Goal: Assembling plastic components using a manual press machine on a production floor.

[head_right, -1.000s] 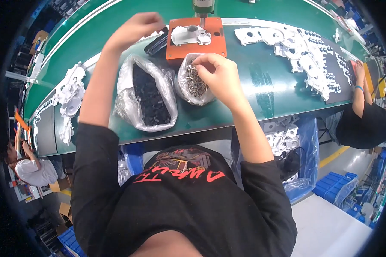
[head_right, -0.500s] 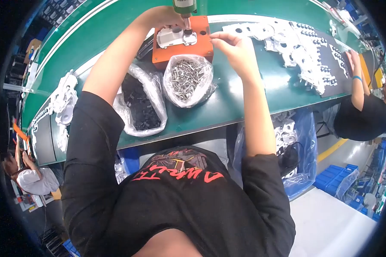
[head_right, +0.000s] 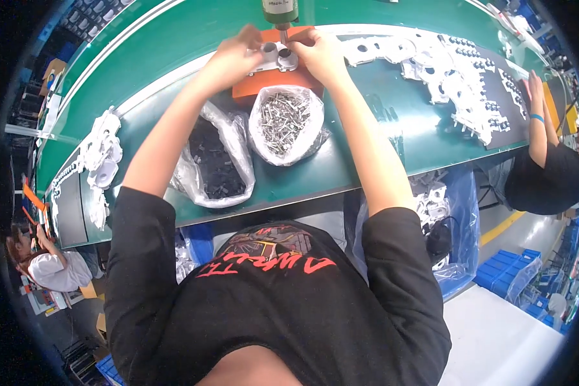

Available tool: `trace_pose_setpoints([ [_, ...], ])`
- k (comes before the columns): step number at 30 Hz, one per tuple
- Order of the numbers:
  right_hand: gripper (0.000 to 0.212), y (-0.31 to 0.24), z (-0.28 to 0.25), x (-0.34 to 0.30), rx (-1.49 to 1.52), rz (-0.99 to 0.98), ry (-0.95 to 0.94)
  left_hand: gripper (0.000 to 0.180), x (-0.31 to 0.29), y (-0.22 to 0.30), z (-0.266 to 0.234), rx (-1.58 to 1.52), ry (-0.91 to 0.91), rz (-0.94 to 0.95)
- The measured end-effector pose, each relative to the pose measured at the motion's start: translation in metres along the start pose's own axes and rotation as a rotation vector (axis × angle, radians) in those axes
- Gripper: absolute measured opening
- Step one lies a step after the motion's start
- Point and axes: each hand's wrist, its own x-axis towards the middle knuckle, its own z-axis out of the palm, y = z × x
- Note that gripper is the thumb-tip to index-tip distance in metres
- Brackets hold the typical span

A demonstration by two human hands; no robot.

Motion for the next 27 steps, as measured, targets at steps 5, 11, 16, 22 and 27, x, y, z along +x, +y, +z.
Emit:
trace_pose_setpoints([
  [5, 0.021, 0.002, 0.005, 0.004, -0.103, -0.031, -0.032, 0.05, -0.034, 0.008, 0.01, 0.125, 0.077, 0.229],
  [11, 0.021, 0.003, 0.007, 0.009, -0.163, -0.085, -0.001, 0.056, -0.036, 0.006, 0.011, 0.159, 0.045, 0.215],
  [16, 0.02, 0.001, 0.006, 0.008, -0.128, -0.033, -0.023, 0.058, -0.036, -0.006, 0.023, 0.196, 0.153, 0.305],
  [22, 0.02, 0.01, 0.004, 0.009, -0.031, -0.001, -0.048, 0.056, -0.036, -0.006, 0.022, 0.242, 0.146, 0.352],
  [27, 0.019, 0.012, 0.005, 0.009, -0.152, -0.108, -0.015, 0.056, -0.035, -0.008, 0.022, 0.259, 0.119, 0.358],
])
